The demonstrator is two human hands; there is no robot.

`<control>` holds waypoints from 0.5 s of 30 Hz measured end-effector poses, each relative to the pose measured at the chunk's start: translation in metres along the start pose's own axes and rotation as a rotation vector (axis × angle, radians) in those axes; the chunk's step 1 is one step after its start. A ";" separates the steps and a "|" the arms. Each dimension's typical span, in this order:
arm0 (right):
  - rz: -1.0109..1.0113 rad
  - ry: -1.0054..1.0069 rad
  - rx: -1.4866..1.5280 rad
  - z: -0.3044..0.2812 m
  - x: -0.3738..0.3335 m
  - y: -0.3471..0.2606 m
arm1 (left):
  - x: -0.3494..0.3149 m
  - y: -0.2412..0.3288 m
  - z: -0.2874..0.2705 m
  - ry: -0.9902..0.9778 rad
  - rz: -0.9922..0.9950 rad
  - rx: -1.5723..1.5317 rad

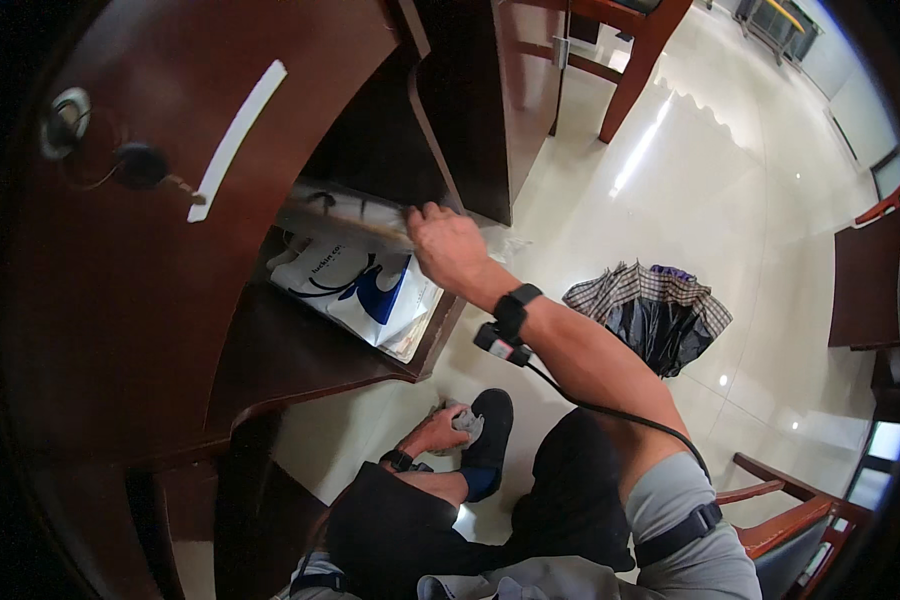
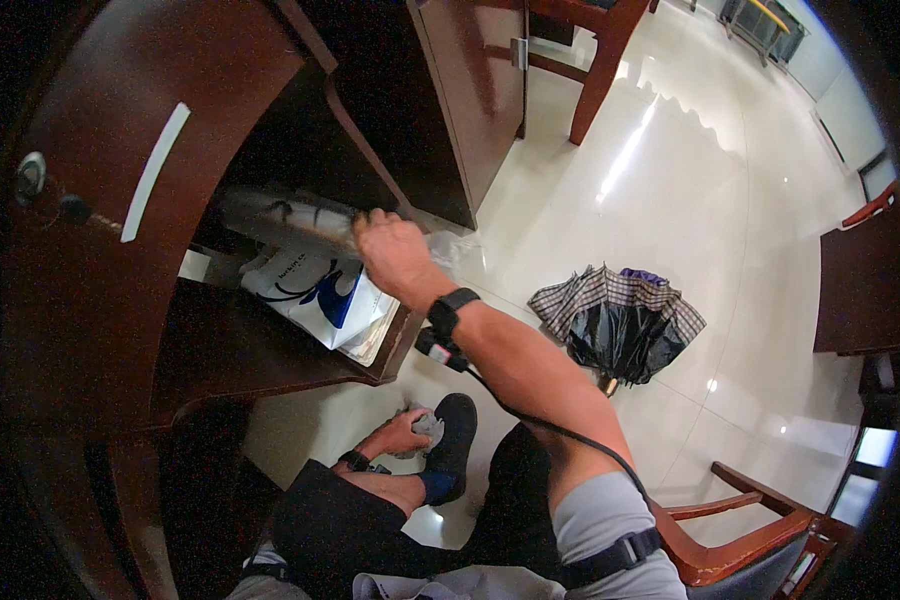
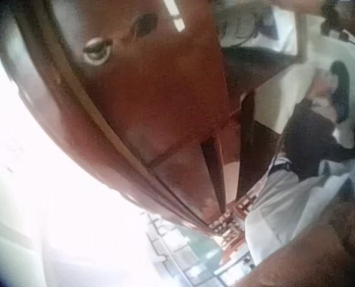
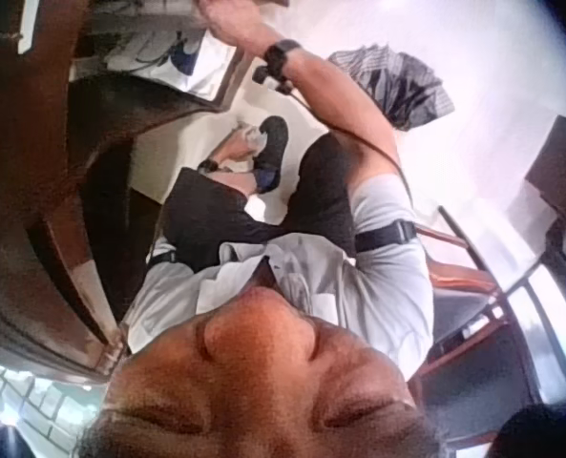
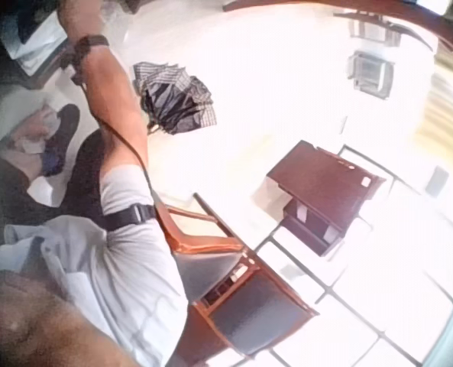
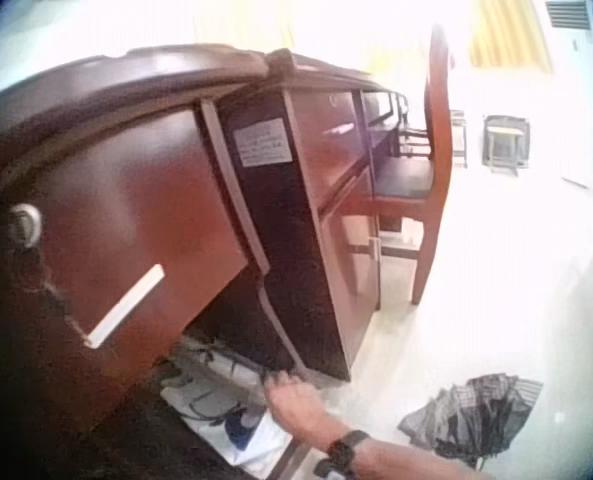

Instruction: Cleaning a wooden desk and a chair with a cloth, including checking storage areas.

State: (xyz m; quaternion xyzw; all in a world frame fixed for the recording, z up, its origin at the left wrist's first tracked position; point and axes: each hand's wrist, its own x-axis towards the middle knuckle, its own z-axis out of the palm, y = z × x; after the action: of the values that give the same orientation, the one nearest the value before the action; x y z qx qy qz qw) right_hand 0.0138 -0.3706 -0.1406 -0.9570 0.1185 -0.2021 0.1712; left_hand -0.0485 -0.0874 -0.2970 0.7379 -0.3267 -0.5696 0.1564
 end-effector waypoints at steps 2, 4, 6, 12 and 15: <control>-0.016 0.053 -0.068 0.008 0.012 -0.008 | -0.005 -0.009 0.001 0.011 -0.001 0.038; 0.047 0.006 -0.048 0.014 0.016 -0.009 | -0.004 -0.023 0.004 -0.011 -0.014 -0.013; 0.107 0.009 -0.185 0.021 0.007 -0.015 | -0.011 -0.026 0.007 -0.016 -0.006 0.007; -0.203 0.230 -0.085 0.009 -0.073 0.035 | -0.006 -0.025 0.005 -0.017 -0.036 -0.018; -0.061 -0.096 0.015 -0.003 -0.138 0.095 | -0.005 -0.025 0.000 -0.033 -0.024 -0.019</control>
State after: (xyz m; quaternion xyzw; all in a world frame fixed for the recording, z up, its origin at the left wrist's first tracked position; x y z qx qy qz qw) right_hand -0.1254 -0.4171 -0.2214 -0.9674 0.0796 -0.1619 0.1776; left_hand -0.0418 -0.0658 -0.3087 0.7308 -0.3150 -0.5864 0.1510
